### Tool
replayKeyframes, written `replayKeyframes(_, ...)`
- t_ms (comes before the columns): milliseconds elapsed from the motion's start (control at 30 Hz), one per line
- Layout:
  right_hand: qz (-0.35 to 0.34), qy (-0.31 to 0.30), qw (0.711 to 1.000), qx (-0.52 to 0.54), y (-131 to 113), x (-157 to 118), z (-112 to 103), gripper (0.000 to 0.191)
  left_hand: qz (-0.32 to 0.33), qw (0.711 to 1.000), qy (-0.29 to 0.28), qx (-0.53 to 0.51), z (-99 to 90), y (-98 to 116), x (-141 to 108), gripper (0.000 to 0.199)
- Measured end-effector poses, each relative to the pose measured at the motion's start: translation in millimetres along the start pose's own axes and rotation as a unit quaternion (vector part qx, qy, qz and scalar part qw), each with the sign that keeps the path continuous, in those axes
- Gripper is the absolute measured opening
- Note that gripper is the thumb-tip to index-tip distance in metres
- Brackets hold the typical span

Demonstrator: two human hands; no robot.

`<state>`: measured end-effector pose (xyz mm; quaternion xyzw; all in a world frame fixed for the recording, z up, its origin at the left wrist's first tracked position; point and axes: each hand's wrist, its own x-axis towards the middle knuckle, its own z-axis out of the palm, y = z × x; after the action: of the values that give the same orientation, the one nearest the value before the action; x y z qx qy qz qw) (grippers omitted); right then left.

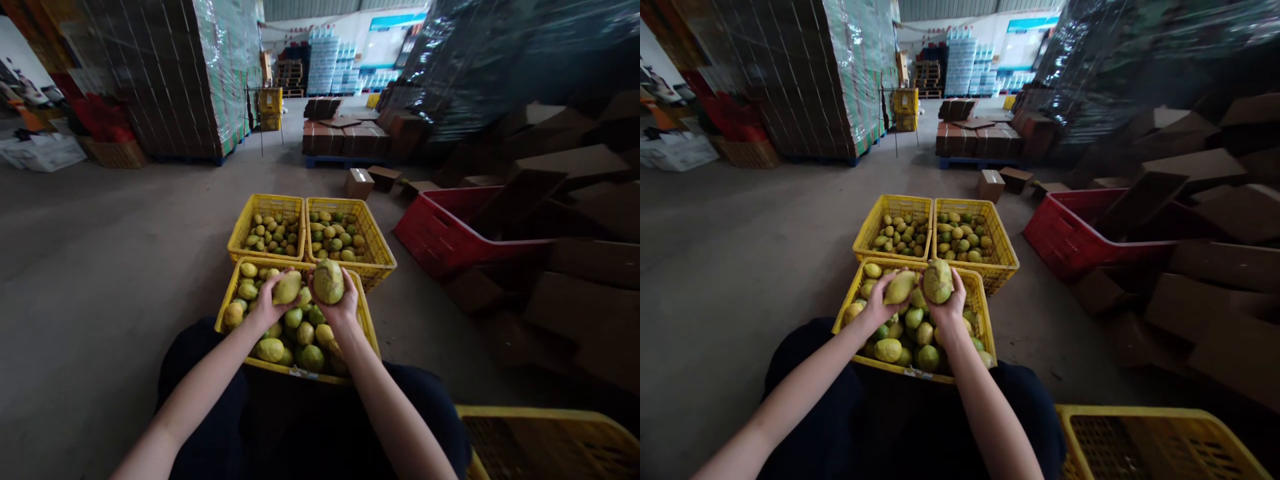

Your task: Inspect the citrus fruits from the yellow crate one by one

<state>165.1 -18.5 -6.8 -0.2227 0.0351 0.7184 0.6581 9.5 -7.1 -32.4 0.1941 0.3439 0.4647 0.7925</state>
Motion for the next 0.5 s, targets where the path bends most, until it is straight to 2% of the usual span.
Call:
replayKeyframes(67,-0.024,-0.002,1.000,0.012,-15,-2,3,0.027,-0.067,0.988,-0.056,0.124,-5.3,-13,-6,0.021)
replayKeyframes(100,-0.035,0.002,0.999,0.019,-23,-3,5,0.029,-0.109,0.971,-0.097,0.190,-8.4,-21,-12,0.021)
replayKeyframes(133,-0.046,0.007,0.999,0.026,-29,-6,7,0.030,-0.156,0.941,-0.147,0.262,-11.9,-29,-18,0.021)
replayKeyframes(200,-0.067,0.013,0.997,0.036,-39,-10,10,0.032,-0.261,0.851,-0.250,0.382,-19.1,-44,-30,0.021)
replayKeyframes(233,-0.074,0.014,0.996,0.038,-42,-12,11,0.032,-0.304,0.812,-0.286,0.407,-22.3,-48,-34,0.021)
replayKeyframes(267,-0.079,0.012,0.996,0.038,-44,-14,11,0.032,-0.339,0.792,-0.303,0.407,-24.8,-48,-36,0.020)
replayKeyframes(300,-0.080,0.009,0.996,0.036,-45,-15,10,0.032,-0.356,0.797,-0.297,0.387,-26.4,-44,-35,0.021)
replayKeyframes(333,-0.079,0.005,0.996,0.033,-45,-16,9,0.031,-0.344,0.834,-0.257,0.346,-27.2,-36,-31,0.021)
replayKeyframes(367,-0.076,0.001,0.997,0.028,-44,-16,7,0.031,-0.307,0.886,-0.189,0.291,-27.4,-23,-24,0.020)
replayKeyframes(400,-0.072,-0.004,0.997,0.022,-43,-16,5,0.030,-0.226,0.947,-0.086,0.214,-27.4,-8,-16,0.018)
replayKeyframes(433,-0.067,-0.008,0.998,0.016,-42,-16,3,0.030,-0.112,0.985,0.030,0.127,-27.6,9,-7,0.019)
replayKeyframes(500,-0.053,-0.013,0.998,0.006,-39,-15,-1,0.029,-0.020,0.990,0.121,0.075,-29.6,40,9,0.027)
